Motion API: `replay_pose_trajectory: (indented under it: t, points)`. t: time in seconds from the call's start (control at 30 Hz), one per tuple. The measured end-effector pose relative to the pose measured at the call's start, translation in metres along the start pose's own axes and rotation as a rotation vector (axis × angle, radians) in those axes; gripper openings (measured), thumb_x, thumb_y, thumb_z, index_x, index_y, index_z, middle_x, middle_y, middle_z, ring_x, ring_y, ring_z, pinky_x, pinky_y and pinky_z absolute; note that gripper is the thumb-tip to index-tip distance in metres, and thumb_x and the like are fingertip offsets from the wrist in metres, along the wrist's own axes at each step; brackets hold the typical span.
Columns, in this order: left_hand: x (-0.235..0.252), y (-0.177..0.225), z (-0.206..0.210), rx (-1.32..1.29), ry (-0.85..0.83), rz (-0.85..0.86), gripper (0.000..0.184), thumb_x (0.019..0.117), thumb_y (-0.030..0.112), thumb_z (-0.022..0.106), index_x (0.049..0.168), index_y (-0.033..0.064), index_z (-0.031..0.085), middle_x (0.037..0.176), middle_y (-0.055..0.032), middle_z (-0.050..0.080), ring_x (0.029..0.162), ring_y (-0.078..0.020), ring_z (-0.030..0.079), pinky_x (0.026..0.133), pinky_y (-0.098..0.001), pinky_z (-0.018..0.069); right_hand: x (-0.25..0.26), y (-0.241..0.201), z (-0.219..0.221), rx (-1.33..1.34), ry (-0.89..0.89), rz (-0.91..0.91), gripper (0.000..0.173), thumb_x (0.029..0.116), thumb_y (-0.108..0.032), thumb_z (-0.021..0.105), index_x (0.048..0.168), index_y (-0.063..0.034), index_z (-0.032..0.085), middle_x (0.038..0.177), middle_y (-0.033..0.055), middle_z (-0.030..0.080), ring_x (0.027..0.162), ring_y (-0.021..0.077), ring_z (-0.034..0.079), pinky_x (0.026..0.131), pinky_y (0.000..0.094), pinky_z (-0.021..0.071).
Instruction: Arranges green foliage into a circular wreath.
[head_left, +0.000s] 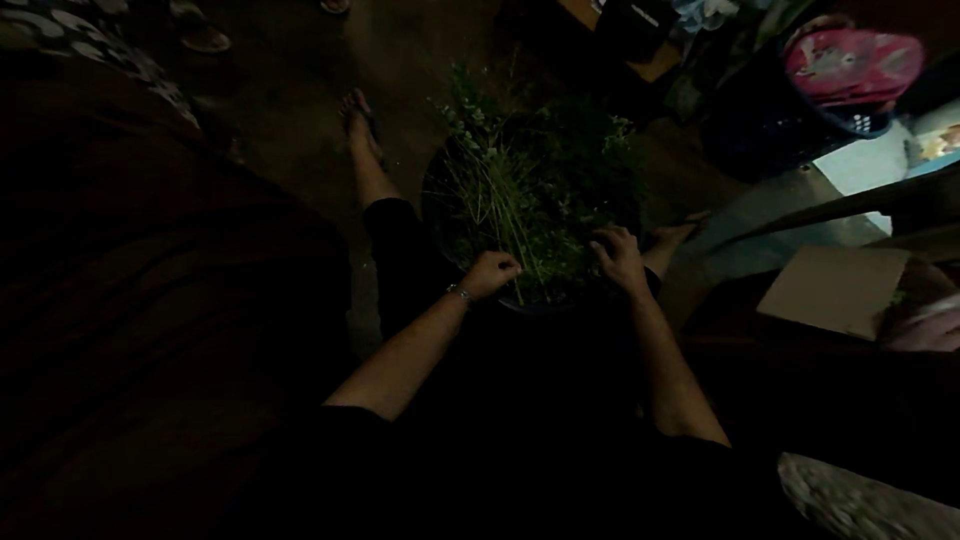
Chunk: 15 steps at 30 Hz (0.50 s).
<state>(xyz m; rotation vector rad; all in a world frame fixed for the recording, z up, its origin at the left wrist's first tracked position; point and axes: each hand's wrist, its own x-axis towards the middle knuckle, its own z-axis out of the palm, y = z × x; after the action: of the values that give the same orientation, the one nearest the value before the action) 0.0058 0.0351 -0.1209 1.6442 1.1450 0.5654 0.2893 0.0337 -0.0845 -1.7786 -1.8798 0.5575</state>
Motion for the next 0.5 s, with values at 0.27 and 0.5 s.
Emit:
replay_pose_trajectory:
  t: [0.27, 0.5]
  points:
    - [-0.002, -0.001, 0.0, -0.054, 0.023, -0.017, 0.019, 0.1028, 0.012, 0.061, 0.102, -0.0045, 0.07, 0.094, -0.0133, 0.066, 0.084, -0.0158, 0.06, 0.081, -0.0343, 0.0507, -0.014, -0.028, 0.039, 0.054, -0.312, -0.18, 0.025, 0.0987, -0.015, 0.068, 0.119, -0.0006, 0.07, 0.12, 0.0182, 0.07, 0.116, 0.0331, 0.065, 0.107, 0.0524, 0.047]
    - [-0.003, 0.001, 0.001, -0.077, -0.018, -0.04, 0.02, 0.1037, 0.014, 0.06, 0.105, -0.0023, 0.071, 0.095, -0.0124, 0.067, 0.083, -0.0161, 0.061, 0.079, -0.0364, 0.0515, -0.019, -0.033, 0.026, 0.185, -0.277, 0.029, 0.015, 0.0947, -0.007, 0.068, 0.107, 0.0026, 0.069, 0.096, 0.0174, 0.069, 0.084, 0.0248, 0.067, 0.08, 0.0447, 0.0573]
